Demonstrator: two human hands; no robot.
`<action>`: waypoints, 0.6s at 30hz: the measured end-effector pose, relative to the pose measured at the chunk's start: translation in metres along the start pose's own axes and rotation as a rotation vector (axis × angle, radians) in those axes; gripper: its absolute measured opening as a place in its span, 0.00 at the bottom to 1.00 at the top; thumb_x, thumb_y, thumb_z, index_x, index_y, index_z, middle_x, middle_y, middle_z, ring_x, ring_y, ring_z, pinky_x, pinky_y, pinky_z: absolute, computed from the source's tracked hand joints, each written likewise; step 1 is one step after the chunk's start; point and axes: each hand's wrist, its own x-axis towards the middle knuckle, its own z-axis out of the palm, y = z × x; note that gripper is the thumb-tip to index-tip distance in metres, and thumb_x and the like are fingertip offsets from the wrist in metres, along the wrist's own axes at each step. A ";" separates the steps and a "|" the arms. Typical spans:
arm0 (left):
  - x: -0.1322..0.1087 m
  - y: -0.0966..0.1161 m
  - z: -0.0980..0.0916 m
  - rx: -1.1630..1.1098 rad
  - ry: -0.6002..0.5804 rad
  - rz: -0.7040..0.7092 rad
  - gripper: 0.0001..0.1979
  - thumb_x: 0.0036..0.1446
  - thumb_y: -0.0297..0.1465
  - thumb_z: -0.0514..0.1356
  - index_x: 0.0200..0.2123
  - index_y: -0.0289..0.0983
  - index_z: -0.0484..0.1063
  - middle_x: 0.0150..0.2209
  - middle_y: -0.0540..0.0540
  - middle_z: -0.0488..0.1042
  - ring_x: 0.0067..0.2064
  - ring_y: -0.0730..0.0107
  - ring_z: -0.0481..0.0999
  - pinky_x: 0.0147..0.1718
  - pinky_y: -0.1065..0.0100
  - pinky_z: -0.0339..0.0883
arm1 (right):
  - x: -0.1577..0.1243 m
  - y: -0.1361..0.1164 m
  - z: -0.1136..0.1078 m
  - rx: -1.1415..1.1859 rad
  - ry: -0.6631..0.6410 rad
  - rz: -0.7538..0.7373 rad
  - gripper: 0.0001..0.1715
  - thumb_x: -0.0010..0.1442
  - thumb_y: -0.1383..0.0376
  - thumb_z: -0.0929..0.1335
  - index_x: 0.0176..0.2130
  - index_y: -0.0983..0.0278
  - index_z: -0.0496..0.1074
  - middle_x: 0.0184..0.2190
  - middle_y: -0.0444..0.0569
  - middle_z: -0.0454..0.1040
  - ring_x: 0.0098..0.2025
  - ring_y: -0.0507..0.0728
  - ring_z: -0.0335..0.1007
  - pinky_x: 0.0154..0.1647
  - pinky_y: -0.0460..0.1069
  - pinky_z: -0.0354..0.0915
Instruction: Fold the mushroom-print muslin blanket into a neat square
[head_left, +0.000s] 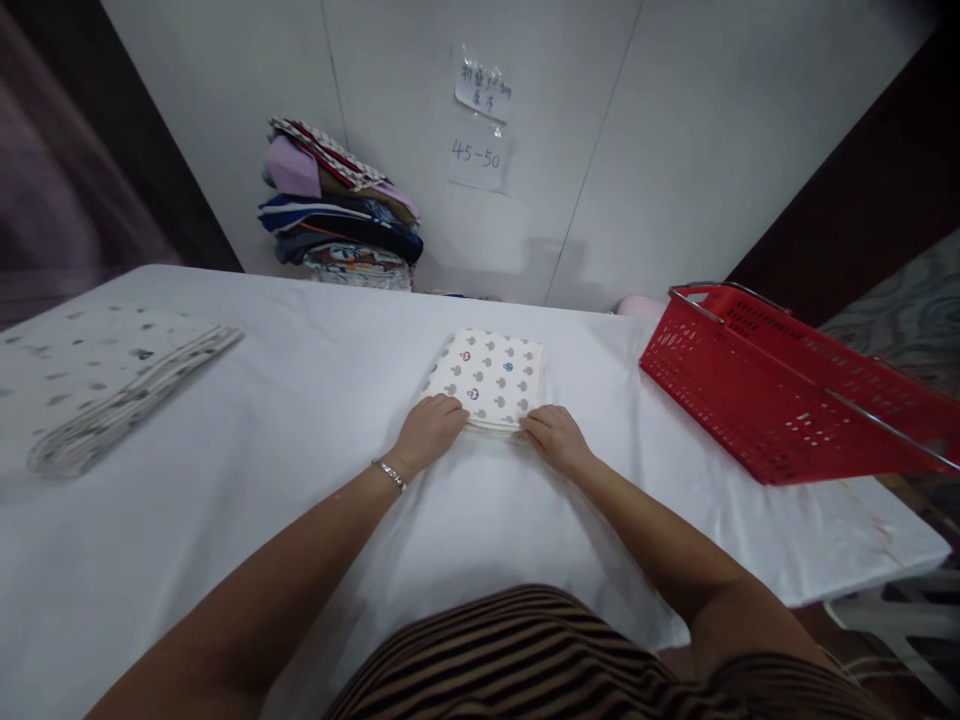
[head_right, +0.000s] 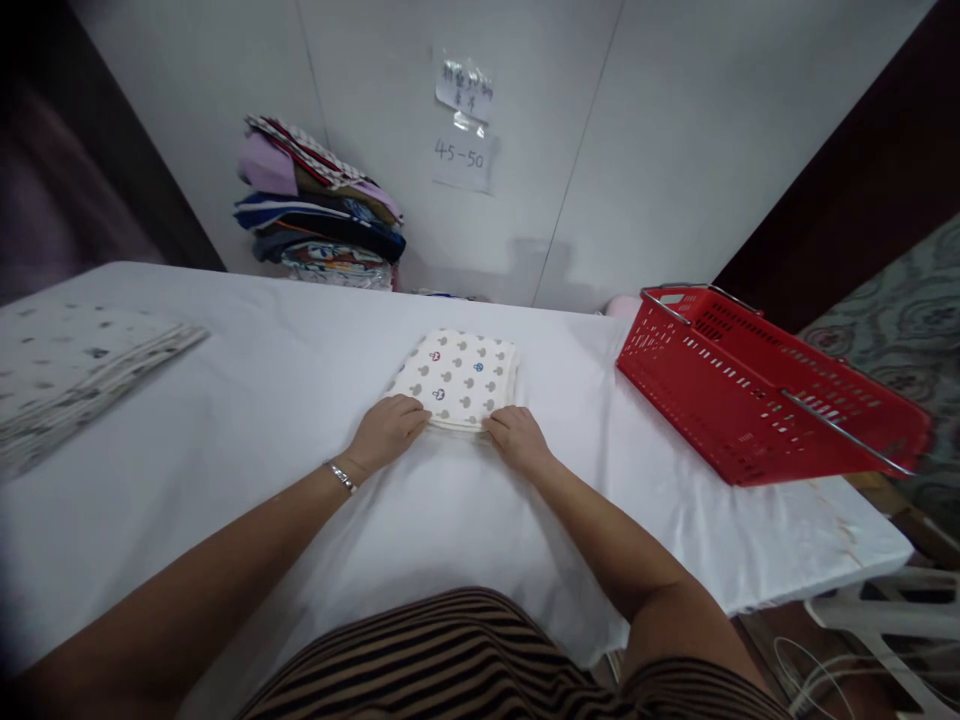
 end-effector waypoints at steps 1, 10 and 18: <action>0.001 0.001 0.000 0.007 0.008 -0.004 0.11 0.61 0.25 0.53 0.30 0.38 0.74 0.31 0.46 0.73 0.35 0.67 0.69 0.33 0.65 0.59 | 0.002 0.002 -0.001 -0.010 0.013 0.006 0.13 0.66 0.67 0.62 0.44 0.62 0.74 0.38 0.51 0.75 0.41 0.56 0.65 0.40 0.51 0.55; -0.002 0.006 0.000 0.024 -0.023 0.030 0.12 0.59 0.21 0.52 0.28 0.38 0.72 0.32 0.45 0.73 0.34 0.67 0.69 0.34 0.64 0.59 | -0.008 -0.001 0.012 -0.008 -0.048 -0.012 0.13 0.65 0.69 0.63 0.42 0.61 0.75 0.37 0.50 0.74 0.40 0.56 0.64 0.38 0.50 0.55; -0.001 0.005 0.001 0.025 -0.016 0.007 0.10 0.58 0.22 0.53 0.29 0.38 0.72 0.31 0.45 0.73 0.36 0.64 0.68 0.35 0.63 0.59 | -0.001 0.006 -0.002 0.003 -0.007 -0.013 0.13 0.65 0.69 0.62 0.44 0.62 0.74 0.39 0.52 0.75 0.41 0.56 0.65 0.39 0.50 0.56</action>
